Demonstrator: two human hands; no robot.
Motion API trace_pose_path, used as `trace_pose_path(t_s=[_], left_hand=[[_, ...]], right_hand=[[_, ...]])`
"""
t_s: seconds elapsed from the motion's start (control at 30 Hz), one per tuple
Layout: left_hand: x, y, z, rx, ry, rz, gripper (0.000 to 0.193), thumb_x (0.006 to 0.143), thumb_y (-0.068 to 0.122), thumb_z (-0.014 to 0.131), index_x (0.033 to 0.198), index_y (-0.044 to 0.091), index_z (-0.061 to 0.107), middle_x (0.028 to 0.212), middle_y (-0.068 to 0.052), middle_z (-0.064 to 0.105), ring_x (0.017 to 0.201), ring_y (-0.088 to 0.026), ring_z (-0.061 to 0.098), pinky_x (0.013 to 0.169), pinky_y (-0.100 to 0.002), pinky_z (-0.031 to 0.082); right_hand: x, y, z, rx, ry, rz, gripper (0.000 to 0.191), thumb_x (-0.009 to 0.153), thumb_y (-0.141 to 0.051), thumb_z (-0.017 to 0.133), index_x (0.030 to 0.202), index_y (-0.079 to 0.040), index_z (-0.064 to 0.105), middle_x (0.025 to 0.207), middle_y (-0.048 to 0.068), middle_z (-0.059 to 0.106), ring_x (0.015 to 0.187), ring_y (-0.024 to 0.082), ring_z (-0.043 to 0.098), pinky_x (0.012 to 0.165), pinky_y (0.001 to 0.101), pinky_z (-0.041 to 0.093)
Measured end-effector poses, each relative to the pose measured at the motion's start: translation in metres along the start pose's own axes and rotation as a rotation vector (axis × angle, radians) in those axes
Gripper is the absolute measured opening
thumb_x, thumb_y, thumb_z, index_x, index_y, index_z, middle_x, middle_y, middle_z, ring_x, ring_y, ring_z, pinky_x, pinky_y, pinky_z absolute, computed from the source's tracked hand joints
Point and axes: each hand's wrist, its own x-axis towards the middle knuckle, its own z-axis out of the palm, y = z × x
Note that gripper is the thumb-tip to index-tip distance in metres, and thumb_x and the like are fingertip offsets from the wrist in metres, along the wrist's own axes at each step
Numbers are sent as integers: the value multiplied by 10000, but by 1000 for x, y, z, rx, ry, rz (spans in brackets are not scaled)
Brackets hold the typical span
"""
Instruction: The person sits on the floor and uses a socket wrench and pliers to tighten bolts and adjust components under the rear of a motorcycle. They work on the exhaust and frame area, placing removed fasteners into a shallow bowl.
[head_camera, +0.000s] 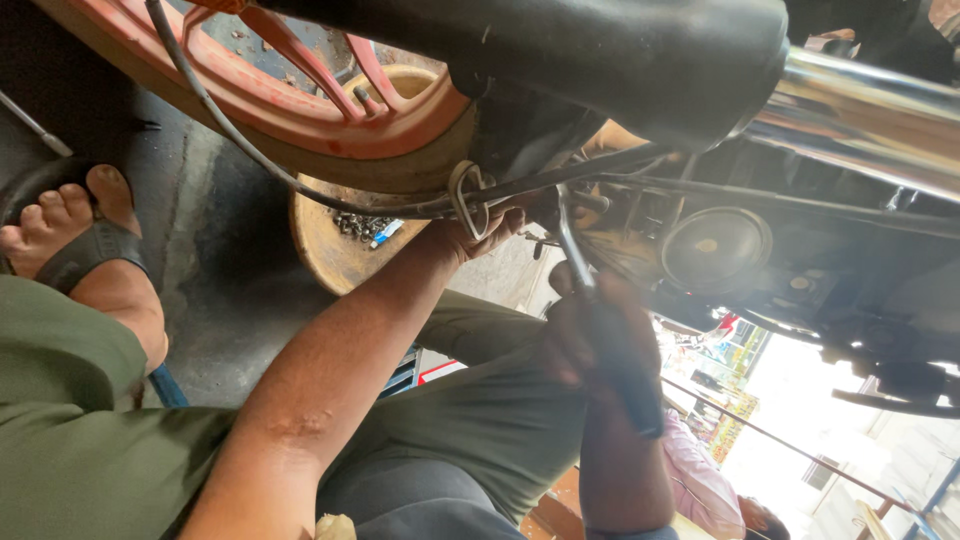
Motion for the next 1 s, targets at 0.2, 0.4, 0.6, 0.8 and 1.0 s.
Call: trace_pose_path(t_s=[0.2,0.4,0.6,0.8,1.0], left_hand=[[4,-4,2,74,-102,74,467,922,257,724,1306,24,594,1267,-160,677,1171,-245,680,1024,-354,577],[4,-5,1,195,27,70,422,953,84,799,1316,63,586,1273,-110,673,1175,-195,647,940,-312,526],[1,-6,2,266,-167,231,444,955,68,796,1348,42,592,1306,-124,672,1226,-234,647,1049,-356,553],[7,-7,1,231,-210,201,379,973,55,779,1312,36,611,1294,-138,689,1219,-246,672,1076,-375,552],[4,-11,3,281,-232,176,392,975,81,768,1327,23,607,1215,-140,704,1136,-281,694,1027,-484,585]], right_hand=[[65,34,18,-861,345,38,321,1009,-267,603,1223,-28,621,1098,115,699,1016,198,664,913,322,506],[18,6,5,-629,186,-13,288,1049,-283,549,1182,-66,684,1108,99,700,981,203,676,924,409,514],[32,18,1,-349,93,61,267,986,-229,651,1177,-43,665,1124,160,676,1067,247,678,932,385,532],[41,33,-15,-831,381,195,259,1000,-267,686,1083,-22,690,1001,152,714,920,213,673,825,351,517],[14,35,-37,-219,-202,-17,422,1099,-358,531,1023,19,703,975,182,692,903,281,696,811,418,571]])
